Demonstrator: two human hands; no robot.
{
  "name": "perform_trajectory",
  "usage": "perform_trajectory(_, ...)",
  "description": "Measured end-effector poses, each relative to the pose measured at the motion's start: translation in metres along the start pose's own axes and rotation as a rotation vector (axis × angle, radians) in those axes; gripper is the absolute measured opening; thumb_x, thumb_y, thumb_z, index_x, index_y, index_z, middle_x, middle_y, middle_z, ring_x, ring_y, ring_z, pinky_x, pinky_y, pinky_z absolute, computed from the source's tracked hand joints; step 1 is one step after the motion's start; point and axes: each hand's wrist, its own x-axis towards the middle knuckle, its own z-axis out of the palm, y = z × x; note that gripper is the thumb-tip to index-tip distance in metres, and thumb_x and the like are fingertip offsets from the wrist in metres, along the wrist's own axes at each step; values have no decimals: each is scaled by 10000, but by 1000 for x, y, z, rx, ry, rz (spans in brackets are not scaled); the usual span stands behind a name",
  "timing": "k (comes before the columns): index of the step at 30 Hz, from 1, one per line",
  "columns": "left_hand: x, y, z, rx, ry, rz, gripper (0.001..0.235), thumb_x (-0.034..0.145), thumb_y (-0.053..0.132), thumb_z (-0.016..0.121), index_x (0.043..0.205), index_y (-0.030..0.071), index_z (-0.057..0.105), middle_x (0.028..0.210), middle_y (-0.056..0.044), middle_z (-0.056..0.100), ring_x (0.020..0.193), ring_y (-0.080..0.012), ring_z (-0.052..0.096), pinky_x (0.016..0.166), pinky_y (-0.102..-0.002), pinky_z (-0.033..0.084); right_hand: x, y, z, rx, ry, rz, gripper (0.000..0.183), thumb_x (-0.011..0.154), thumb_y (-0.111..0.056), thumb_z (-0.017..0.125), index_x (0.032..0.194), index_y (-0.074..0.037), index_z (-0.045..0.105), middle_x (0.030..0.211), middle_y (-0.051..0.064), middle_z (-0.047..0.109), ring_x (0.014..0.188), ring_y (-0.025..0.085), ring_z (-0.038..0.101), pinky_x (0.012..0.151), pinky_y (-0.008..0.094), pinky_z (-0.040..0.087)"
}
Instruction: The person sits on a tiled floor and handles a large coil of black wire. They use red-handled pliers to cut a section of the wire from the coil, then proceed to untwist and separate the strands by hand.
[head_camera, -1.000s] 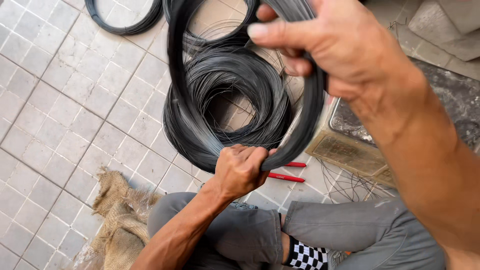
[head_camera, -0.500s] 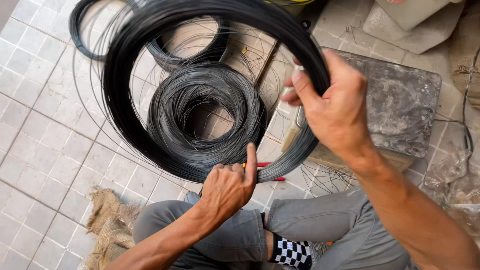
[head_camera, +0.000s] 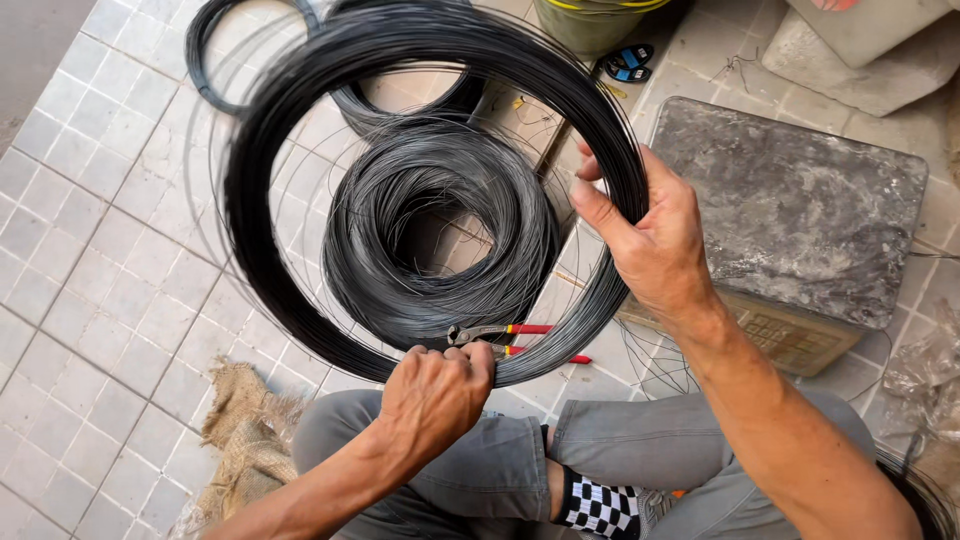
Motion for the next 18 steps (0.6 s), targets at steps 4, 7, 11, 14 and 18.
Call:
perform_trajectory(4,-4,3,10,86,99,-2,264,923,80,453,1126,11,606,608,-34,661,436,-271,666,435,-395,452,-4,29,4,284,-86,443,356,940,-200,772,1260,-249,623,1308,-44,629,1155,84,657,920,425,706)
perform_trajectory(7,-3,2,23,-63,-11,14,410,974,80,403,1361,-19,500,654,-99,681,438,-344,664,471,-462,473,-5,29,4,633,-237,500,284,985,-43,662,1224,-144,546,1354,200,743,1140,478,796,819,552,720)
perform_trajectory(11,3,4,43,-206,-123,-74,648,979,150,403,1611,23,336,733,-143,697,531,-448,663,516,-571,500,-14,17,8,634,-335,322,229,1081,-100,582,1298,-100,509,889,229,731,420,108,502,401,230,425)
perform_trajectory(14,10,7,47,-260,-148,-124,770,924,136,442,1672,37,288,694,-123,687,516,-463,657,489,-598,491,-22,2,10,530,-326,258,306,1077,-150,602,1359,-65,521,671,69,596,423,76,441,350,190,389)
perform_trajectory(18,17,7,48,-346,-165,-126,569,922,146,522,1473,9,476,709,-178,722,584,-499,694,521,-617,511,-39,-7,11,486,-320,204,398,1052,-280,618,1340,-5,626,603,-33,465,451,71,456,382,198,394)
